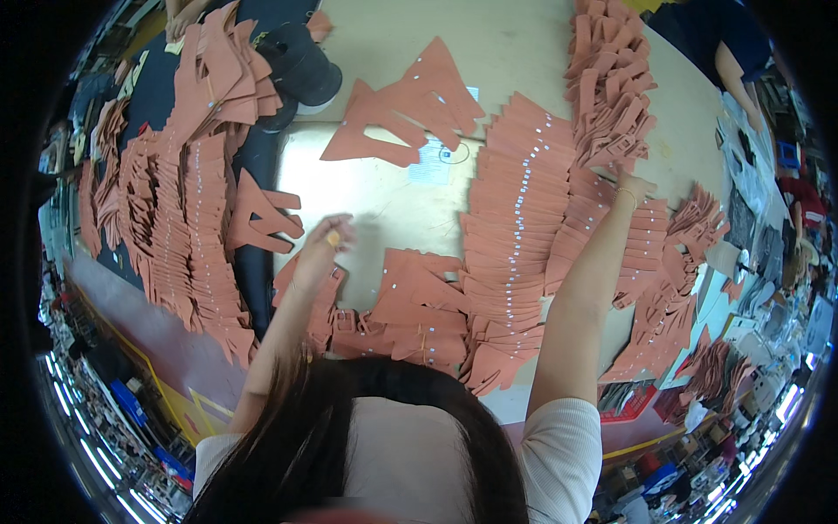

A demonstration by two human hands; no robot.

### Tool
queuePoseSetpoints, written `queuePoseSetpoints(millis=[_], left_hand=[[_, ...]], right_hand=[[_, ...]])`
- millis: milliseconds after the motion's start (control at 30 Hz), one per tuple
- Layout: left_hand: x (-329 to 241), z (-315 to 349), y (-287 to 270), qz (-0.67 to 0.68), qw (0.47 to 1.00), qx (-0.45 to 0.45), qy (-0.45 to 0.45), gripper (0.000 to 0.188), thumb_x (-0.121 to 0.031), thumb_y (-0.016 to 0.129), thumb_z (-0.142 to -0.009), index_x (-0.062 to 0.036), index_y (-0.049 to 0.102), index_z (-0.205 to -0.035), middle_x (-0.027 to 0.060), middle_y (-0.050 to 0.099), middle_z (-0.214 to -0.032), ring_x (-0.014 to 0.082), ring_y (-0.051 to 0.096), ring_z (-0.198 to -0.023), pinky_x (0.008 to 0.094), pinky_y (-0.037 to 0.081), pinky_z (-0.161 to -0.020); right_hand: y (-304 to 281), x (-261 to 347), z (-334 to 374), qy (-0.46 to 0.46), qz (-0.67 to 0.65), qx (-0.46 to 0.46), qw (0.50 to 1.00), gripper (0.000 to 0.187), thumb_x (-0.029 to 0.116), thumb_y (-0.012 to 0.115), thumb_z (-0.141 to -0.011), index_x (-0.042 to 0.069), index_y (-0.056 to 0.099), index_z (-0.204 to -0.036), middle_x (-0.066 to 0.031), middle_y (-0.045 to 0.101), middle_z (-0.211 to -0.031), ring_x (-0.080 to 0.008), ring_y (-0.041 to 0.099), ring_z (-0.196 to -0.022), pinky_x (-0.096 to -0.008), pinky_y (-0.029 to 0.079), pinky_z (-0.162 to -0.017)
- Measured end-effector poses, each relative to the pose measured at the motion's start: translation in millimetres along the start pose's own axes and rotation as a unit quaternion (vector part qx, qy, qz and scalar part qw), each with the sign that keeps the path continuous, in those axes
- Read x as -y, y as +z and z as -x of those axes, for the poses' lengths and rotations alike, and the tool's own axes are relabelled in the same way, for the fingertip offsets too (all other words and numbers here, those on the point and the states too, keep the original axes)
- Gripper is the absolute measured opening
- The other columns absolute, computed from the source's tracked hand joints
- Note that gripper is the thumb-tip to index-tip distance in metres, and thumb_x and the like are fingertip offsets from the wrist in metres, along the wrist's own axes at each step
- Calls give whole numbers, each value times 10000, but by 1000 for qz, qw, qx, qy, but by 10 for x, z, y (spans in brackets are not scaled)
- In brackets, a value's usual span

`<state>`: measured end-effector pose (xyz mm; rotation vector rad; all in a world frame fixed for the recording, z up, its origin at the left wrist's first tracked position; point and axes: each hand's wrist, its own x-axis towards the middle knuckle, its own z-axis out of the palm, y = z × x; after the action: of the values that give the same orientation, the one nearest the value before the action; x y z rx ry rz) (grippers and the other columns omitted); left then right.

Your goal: The person sorts and stacks reddish-brown leather pieces with buckles on a worktable. They pick up pieces, align them, and place them into neat piles, occasionally adjusting the stacks.

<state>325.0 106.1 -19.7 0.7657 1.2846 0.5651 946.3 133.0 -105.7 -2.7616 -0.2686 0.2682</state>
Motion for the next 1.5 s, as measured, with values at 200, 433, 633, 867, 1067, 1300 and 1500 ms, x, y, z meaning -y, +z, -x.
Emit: queuePoseSetpoints(millis=[200, 433, 633, 867, 1067, 1300, 1500], left_hand=[[-339, -1117, -296, -356, 873, -236, 236, 351, -193, 668, -828, -34, 625, -1137, 125, 588, -1062, 257, 591, -899, 362, 480, -811], [-485, -1491, -48, -541, 774, -252, 209, 158, -171, 693, -777, -70, 598, -854, 125, 585, -974, 310, 591, -946, 427, 461, -816], [-406, -1398, -12, -522, 756, -213, 332, 189, -4, 586, -766, -60, 603, -946, 134, 603, -934, 297, 589, -893, 402, 421, -816], [-351, -1324, -12, -506, 716, -187, 443, 315, 2, 572, -796, -25, 609, -1108, 138, 616, -933, 299, 589, -903, 405, 419, -864], [-420, -1451, -33, -462, 824, -187, 271, 327, -121, 662, -791, -7, 609, -1093, 164, 607, -1020, 329, 595, -935, 423, 453, -856], [-550, -1736, 60, -432, 858, -245, 130, 416, -302, 778, -728, -55, 634, -1030, 183, 596, -1084, 358, 586, -1017, 423, 481, -879], [-593, -1752, 79, -372, 896, -223, 92, 347, -230, 785, -720, -38, 627, -963, 158, 665, -946, 310, 645, -906, 398, 494, -798]], right_hand=[[-349, 24, 892, -188, -181, -63, 963, 917, 260, 746, -745, 20, 195, -1438, -216, 585, -1108, -310, 601, -975, -383, 472, -868], [-620, -210, 1865, -234, -239, 15, 942, 584, 140, 674, -833, 67, 421, -1354, -98, 562, -1010, -138, 529, -692, -291, 476, -654], [-782, -216, 2152, -186, -270, 59, 943, 500, 125, 634, -880, 77, 435, -1336, -87, 562, -1009, -101, 521, -639, -226, 440, -519], [-653, -177, 2304, -234, -296, 118, 918, 368, 75, 591, -908, 14, 496, -1258, -76, 577, -1009, -88, 545, -680, -215, 456, -570], [-547, -183, 2353, -261, -276, 127, 916, 211, 78, 591, -917, -21, 609, -1103, -75, 624, -1001, -85, 548, -730, -220, 459, -624], [-665, -172, 2484, -281, -240, 118, 922, 212, 118, 602, -906, -15, 635, -1069, -81, 668, -917, -105, 553, -672, -261, 466, -608], [-746, -151, 2554, -267, -230, 142, 925, 198, 112, 603, -904, -16, 635, -1053, -69, 661, -907, -107, 550, -667, -259, 456, -595]])
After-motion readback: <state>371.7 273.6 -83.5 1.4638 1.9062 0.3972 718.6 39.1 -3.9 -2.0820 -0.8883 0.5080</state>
